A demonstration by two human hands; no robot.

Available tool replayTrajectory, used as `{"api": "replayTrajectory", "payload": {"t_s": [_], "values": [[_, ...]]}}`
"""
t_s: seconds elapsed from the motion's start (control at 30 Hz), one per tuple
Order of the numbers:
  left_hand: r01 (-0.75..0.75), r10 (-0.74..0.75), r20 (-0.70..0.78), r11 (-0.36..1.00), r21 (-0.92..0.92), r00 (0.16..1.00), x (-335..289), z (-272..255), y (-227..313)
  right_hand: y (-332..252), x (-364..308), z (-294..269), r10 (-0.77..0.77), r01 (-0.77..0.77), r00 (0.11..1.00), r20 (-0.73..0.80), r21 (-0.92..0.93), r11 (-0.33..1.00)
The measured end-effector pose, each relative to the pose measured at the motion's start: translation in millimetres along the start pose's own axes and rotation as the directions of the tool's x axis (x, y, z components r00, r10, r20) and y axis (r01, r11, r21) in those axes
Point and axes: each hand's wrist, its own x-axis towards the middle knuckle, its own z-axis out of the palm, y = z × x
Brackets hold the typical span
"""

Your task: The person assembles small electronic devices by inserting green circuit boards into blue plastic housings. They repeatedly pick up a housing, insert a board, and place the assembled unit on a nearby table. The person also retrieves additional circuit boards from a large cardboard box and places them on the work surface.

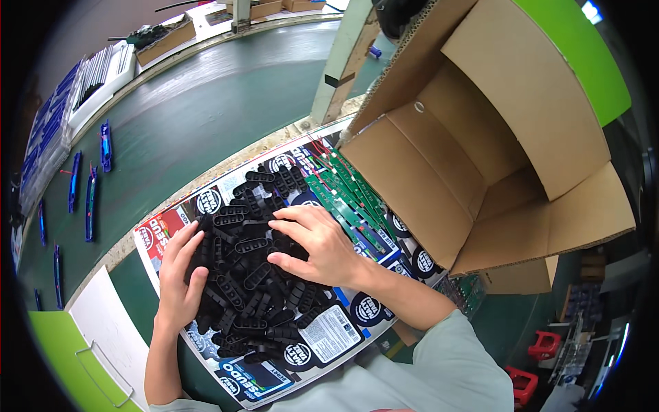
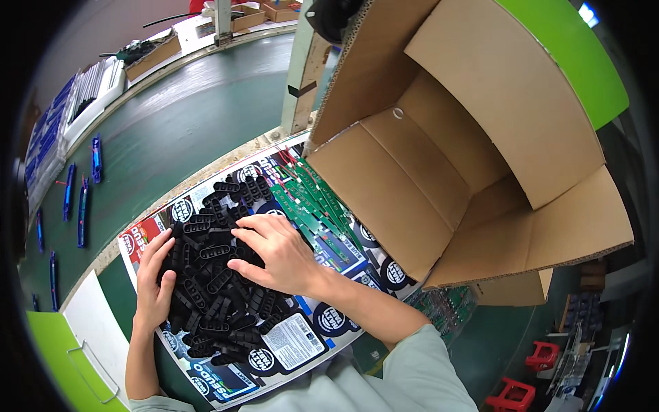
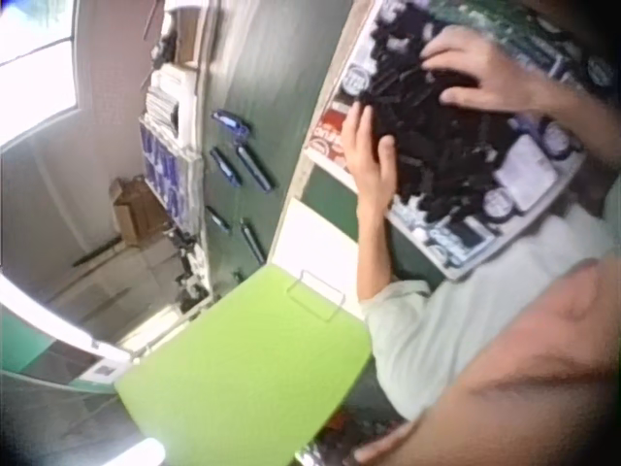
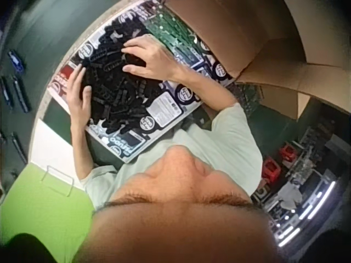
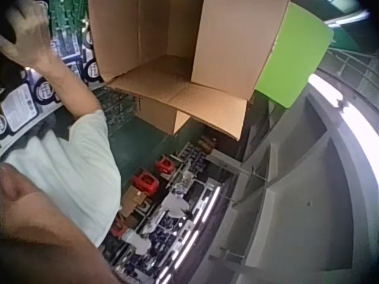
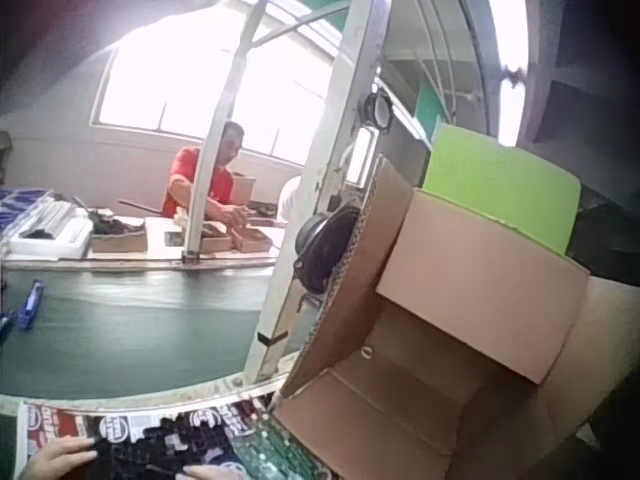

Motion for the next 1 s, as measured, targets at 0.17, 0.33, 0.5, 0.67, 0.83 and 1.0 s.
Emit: {"api": "replayTrajectory", "payload": {"t_s": [0.17, 0.33, 0.5, 0.67, 0.83, 1.0], "values": [[-0.003, 0.003, -0.009, 1.000, -0.014, 1.000, -0.6, 0.0, -1.3, 0.4, -0.7, 0.8, -0.002, 0.002, 1.000, -0.003, 0.032, 0.999], [-0.018, 0.018, -0.005, 1.000, 0.011, 1.000, -0.3, -1.3, -1.8, -1.6, -2.0, -0.7, -0.037, 0.037, 0.999, -0.002, 0.069, 0.997], [-0.015, 0.015, -0.009, 1.000, 0.011, 1.000, -2.9, -2.2, -1.8, -4.2, -0.8, -0.5, -0.023, 0.025, 0.999, -0.024, 0.103, 0.994], [-0.005, 0.004, 0.021, 0.999, 0.034, 1.000, 2.7, 3.0, 1.0, 0.1, -2.5, -2.0, -0.017, 0.038, 0.982, -0.187, 0.113, 0.993], [0.019, -0.019, -0.004, 1.000, -0.016, 1.000, -7.2, 9.3, -12.7, 1.0, 6.1, 2.4, -0.149, 0.196, 0.876, -0.458, 0.056, 0.979], [0.011, -0.013, -0.026, 0.997, -0.076, 1.000, -7.1, 12.1, -21.6, -35.1, -12.9, -39.8, -0.298, 0.263, 0.846, -0.442, -0.140, 0.955]]}}
